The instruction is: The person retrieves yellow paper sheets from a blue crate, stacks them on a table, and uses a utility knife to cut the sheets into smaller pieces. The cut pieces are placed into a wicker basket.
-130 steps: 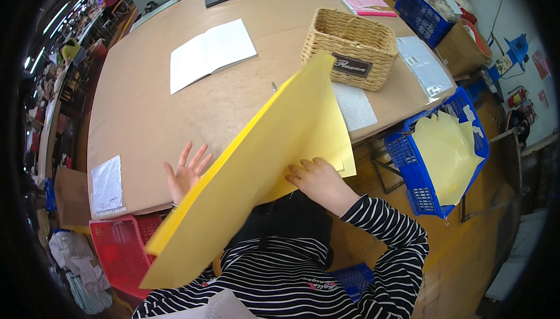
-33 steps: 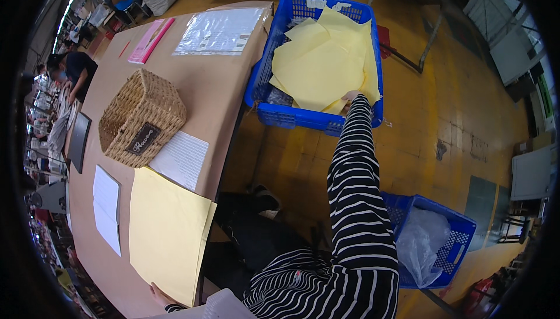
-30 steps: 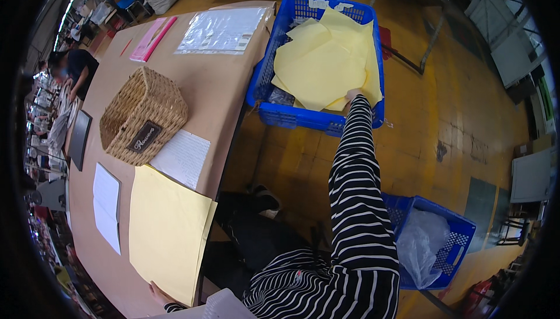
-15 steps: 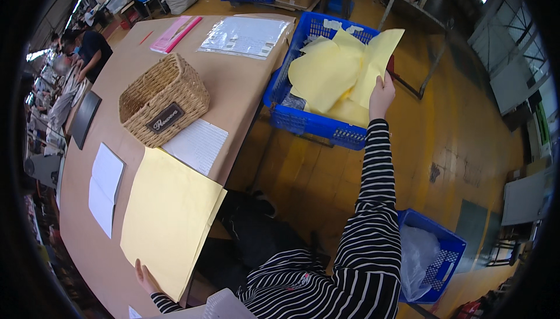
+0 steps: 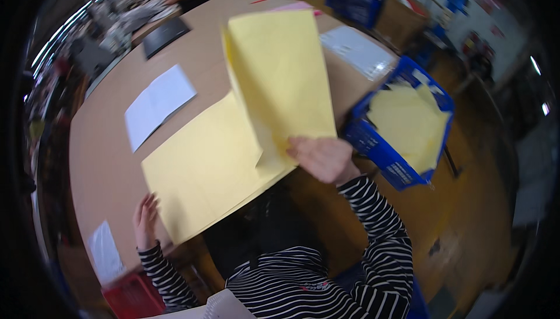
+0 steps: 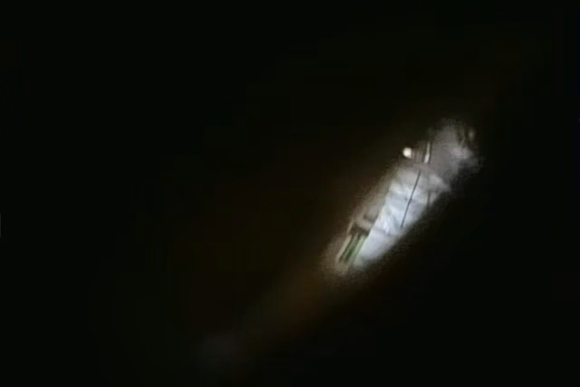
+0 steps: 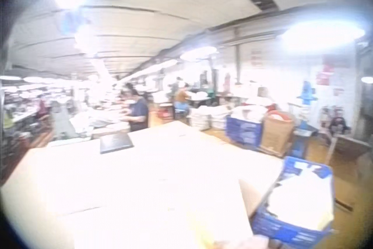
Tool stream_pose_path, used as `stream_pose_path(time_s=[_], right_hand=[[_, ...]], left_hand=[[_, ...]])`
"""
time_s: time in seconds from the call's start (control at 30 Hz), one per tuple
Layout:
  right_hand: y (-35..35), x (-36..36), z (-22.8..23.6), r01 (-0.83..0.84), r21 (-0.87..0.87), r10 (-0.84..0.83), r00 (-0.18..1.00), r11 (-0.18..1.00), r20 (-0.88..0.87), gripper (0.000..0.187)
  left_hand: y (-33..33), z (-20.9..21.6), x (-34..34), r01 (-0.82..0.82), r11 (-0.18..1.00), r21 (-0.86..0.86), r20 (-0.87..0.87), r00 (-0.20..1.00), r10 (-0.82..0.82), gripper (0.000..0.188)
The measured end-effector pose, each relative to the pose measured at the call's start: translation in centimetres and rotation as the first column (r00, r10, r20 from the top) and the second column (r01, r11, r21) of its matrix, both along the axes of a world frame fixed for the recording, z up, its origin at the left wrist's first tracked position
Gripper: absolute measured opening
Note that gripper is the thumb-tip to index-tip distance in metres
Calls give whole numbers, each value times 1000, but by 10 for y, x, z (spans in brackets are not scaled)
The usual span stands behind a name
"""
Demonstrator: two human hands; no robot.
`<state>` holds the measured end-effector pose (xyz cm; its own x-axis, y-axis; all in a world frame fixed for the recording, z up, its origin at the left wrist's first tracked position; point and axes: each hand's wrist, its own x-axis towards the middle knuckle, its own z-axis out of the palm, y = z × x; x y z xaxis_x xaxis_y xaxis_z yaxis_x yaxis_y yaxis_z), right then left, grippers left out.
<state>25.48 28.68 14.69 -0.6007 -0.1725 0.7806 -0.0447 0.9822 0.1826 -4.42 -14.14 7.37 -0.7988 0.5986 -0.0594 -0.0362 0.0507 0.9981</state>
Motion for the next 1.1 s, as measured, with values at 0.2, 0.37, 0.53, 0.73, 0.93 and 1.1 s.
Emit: stream_pose_path(time_s=[0.2, 0.37, 0.53, 0.73, 0.93, 1.1], right_hand=[[-92, -70, -64, -333, -115, 350, 915, 936, 201, 18], [-131, -76, -96, -344, -484, 490, 844, 805, 216, 17], [-131, -69, -113, -121, -976, 280, 958, 182, -67, 9], [-97, -62, -131, -418, -664, -282, 909, -620, -308, 8], [-93, -40, -153, -207, -543, -186, 978, -814, -94, 20], [-72, -9, -153, -326, -663, -322, 937, -674, -134, 28]], left_hand=[[40, 0, 64, 29, 967, 251, 440, 887, -141, 78], [48, -34, 51, -105, 991, -77, 263, 957, 122, 74], [37, -50, 44, -60, 997, 39, 176, 983, 52, 60], [12, -60, 26, -184, 983, 16, 235, 956, 175, 54], [-11, -80, 3, -155, 988, -5, 200, 968, 153, 54], [-15, -69, -13, -63, 994, -88, 192, 978, 79, 54]])
